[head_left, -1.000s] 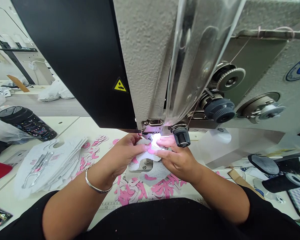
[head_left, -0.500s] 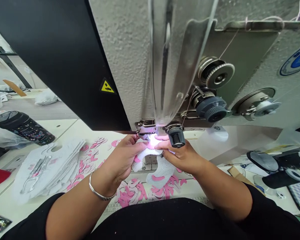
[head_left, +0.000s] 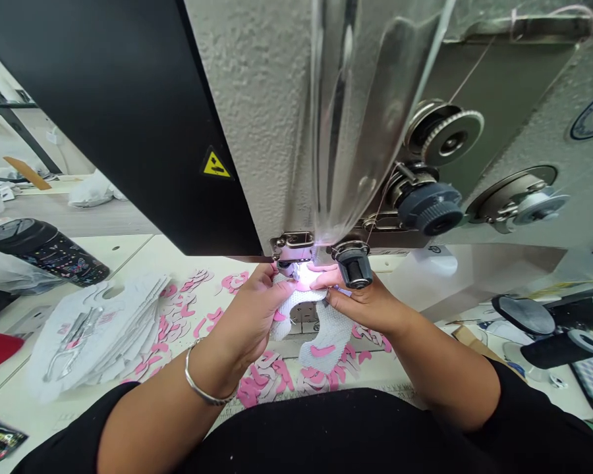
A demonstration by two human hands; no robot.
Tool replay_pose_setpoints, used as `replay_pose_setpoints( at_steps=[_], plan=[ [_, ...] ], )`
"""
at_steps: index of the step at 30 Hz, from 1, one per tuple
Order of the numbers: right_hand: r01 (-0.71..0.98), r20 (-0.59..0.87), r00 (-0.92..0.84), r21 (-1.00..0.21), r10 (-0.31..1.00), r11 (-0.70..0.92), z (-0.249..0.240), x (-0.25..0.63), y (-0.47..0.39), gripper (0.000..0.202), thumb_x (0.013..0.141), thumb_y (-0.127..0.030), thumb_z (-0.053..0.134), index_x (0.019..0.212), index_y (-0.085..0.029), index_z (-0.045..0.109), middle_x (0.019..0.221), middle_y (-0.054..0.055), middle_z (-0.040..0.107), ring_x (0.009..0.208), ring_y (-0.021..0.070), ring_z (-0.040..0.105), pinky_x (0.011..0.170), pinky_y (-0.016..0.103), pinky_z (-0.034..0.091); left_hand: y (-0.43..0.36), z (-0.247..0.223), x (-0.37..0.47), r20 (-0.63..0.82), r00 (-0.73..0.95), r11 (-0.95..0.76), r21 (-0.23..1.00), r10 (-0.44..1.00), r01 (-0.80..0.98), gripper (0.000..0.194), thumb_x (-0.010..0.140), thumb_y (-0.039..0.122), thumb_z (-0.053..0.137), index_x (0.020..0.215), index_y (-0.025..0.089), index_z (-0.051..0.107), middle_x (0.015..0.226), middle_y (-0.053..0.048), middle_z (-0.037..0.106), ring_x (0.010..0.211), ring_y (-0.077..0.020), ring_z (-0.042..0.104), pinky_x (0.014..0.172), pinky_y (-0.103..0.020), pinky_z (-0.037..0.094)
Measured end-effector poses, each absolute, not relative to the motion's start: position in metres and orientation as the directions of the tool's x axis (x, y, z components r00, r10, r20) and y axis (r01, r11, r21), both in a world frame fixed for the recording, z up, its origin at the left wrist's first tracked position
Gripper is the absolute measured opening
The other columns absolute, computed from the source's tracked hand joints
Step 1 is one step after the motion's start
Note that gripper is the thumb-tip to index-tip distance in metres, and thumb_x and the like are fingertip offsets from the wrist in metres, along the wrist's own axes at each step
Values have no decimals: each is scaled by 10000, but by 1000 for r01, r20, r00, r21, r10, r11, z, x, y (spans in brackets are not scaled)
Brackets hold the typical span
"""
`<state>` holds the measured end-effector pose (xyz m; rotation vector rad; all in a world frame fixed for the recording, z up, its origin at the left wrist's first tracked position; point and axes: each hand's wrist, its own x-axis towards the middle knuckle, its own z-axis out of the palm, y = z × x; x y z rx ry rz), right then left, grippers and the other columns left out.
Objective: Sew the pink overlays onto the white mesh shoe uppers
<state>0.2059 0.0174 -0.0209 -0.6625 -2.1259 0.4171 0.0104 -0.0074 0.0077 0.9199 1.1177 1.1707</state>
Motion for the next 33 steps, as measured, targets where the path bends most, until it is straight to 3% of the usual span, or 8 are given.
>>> replay_pose_setpoints(
  at_steps=[6,14,19,27,33],
  plan=[
    [264,617,-505,-555,603,789,-24,208,21,336,840,-69,544,1066,-291,655,1046,-8,725,1106,184,654,933,356,526,-7,0,10,-151,0,150,977,988,-150,185,729,179,687,888,211,598,775,53,600,548,-49,545,410,-136,362],
    [312,581,-490,-580,650,753,-27,209,22,299,837,-89,535,1031,-271,672,990,17,722,1075,206,667,923,366,529,-6,2,14,-156,-11,149,961,988,-234,148,732,154,673,849,204,597,702,60,589,521,-45,502,461,-152,381],
    [300,591,-493,-573,638,763,-29,209,23,297,842,-104,530,1042,-277,665,1009,12,714,1088,201,660,955,380,521,-7,1,14,-135,13,133,956,991,-262,198,736,144,664,909,212,597,758,44,623,622,-79,586,561,-177,461],
    [380,579,-494,-527,648,760,-29,210,20,287,876,-121,518,1084,-266,652,1029,27,712,1105,212,651,982,451,504,-7,0,9,-157,44,163,954,987,-250,190,743,152,676,913,199,606,781,28,629,645,-82,594,557,-170,460],
    [421,546,-498,-527,674,738,-27,209,19,291,876,-121,516,1083,-274,650,1012,21,711,1075,204,657,968,426,503,-5,3,6,-149,47,156,954,988,-255,151,707,150,717,837,190,651,708,46,594,477,-35,443,432,-165,353]
  ],
)
